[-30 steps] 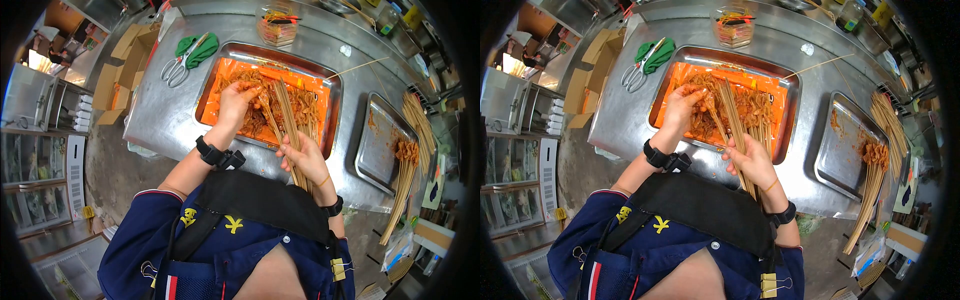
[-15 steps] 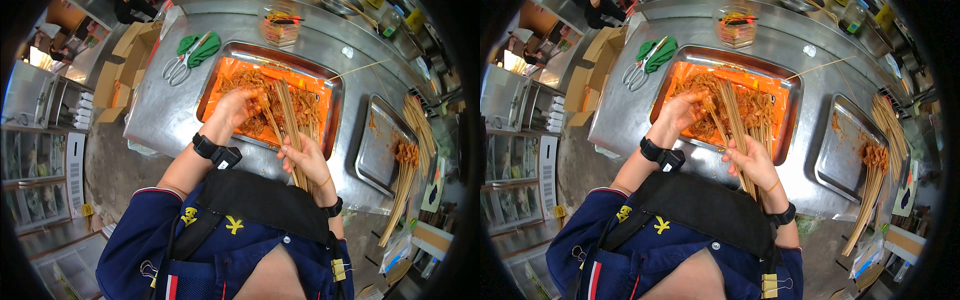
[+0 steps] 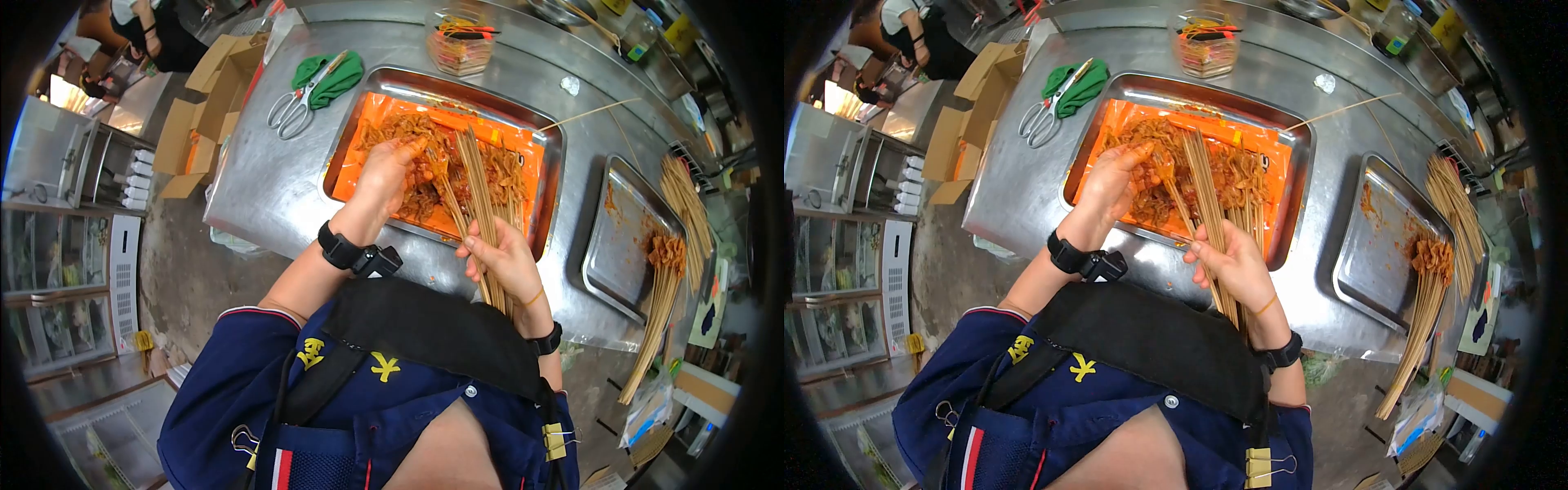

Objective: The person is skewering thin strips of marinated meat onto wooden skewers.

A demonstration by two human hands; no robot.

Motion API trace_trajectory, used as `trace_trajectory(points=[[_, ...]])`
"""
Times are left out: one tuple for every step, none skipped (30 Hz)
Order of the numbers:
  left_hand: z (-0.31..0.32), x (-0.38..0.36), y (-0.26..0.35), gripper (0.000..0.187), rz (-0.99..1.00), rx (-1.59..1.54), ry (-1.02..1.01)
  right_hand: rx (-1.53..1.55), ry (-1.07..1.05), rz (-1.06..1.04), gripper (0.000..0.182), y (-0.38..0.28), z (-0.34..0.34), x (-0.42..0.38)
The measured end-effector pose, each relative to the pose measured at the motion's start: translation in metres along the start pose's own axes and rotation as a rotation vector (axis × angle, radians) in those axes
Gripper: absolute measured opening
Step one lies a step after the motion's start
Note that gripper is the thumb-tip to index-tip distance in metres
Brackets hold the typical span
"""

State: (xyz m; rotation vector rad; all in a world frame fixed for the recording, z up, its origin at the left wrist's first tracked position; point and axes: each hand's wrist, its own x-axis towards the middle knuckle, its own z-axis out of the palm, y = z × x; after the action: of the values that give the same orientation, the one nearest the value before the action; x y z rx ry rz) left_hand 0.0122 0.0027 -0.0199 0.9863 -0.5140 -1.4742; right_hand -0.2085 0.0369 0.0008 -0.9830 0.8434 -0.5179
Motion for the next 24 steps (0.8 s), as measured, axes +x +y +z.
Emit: trace_trajectory(points=[[0.003,-0.002,0.002,0.022,0.014,0.012,0.012,0.003,0.001,-0.001,0.013,0.001,0.0,0.0],[0.007,-0.005,0.003,0.021,0.028,0.024,0.025,0.005,0.001,-0.002,0.013,0.001,-0.001,0.001],[0.01,-0.008,0.003,0.021,0.043,0.035,0.039,0.004,0.001,-0.002,0.012,0.001,-0.001,0.001],[0.012,-0.009,0.001,0.02,0.1,0.065,0.023,0.003,0.002,-0.001,0.012,0.002,-0.001,0.001],[0.014,-0.009,-0.002,0.02,0.157,0.095,0.007,0.002,0.002,-0.001,0.012,0.002,-0.001,0.001],[0.017,-0.01,-0.005,0.019,0.213,0.125,-0.009,-0.004,0.003,0.0,0.012,0.002,-0.001,0.001],[0.019,-0.009,-0.009,0.019,0.282,0.124,0.006,-0.01,0.003,0.001,0.012,0.001,-0.001,0.001],[0.02,-0.009,-0.013,0.019,0.352,0.123,0.02,-0.016,0.003,0.002,0.012,0.001,0.0,0.001],[0.021,-0.008,-0.017,0.018,0.421,0.121,0.033,-0.016,0.002,0.003,0.012,0.001,0.0,0.001],[0.021,-0.007,-0.02,0.018,0.461,0.179,0.05,-0.015,0.003,0.005,0.012,0.0,0.001,0.001],[0.02,-0.006,-0.022,0.018,0.501,0.236,0.067,-0.014,0.003,0.006,0.012,-0.001,0.001,0.001],[0.02,-0.006,-0.024,0.018,0.541,0.294,0.085,-0.01,0.005,0.003,0.013,0.0,0.001,0.001],[0.021,-0.007,-0.026,0.018,0.578,0.332,0.087,-0.006,0.006,0.001,0.013,0.001,0.0,0.001],[0.023,-0.01,-0.028,0.018,0.615,0.369,0.089,-0.002,0.007,-0.002,0.013,0.002,0.0,0.001],[0.024,-0.011,-0.029,0.017,0.652,0.408,0.091,-0.009,0.009,0.002,0.012,0.002,0.0,0.002],[0.024,-0.01,-0.031,0.017,0.638,0.396,0.076,-0.015,0.012,0.006,0.012,0.002,0.0,0.002],[0.022,-0.01,-0.034,0.016,0.625,0.384,0.061,-0.021,0.014,0.009,0.012,0.002,0.0,0.002],[0.021,-0.009,-0.035,0.015,0.613,0.372,0.047,-0.02,0.021,0.012,0.012,0.002,0.0,0.002],[0.023,-0.01,-0.036,0.012,0.54,0.351,0.044,-0.018,0.027,0.013,0.011,0.002,0.0,0.002],[0.027,-0.015,-0.038,0.009,0.467,0.33,0.042,-0.018,0.033,0.016,0.011,0.002,0.001,0.003],[0.03,-0.021,-0.039,0.007,0.393,0.308,0.042,-0.01,0.041,0.012,0.011,0.003,0.001,0.003],[0.031,-0.025,-0.04,0.007,0.356,0.306,0.009,-0.003,0.049,0.007,0.011,0.004,0.0,0.003],[0.032,-0.029,-0.04,0.007,0.321,0.305,-0.025,0.004,0.058,0.001,0.011,0.005,-0.001,0.003],[0.033,-0.032,-0.04,0.007,0.286,0.303,-0.058,0.003,0.064,-0.005,0.01,0.004,-0.001,0.003]])
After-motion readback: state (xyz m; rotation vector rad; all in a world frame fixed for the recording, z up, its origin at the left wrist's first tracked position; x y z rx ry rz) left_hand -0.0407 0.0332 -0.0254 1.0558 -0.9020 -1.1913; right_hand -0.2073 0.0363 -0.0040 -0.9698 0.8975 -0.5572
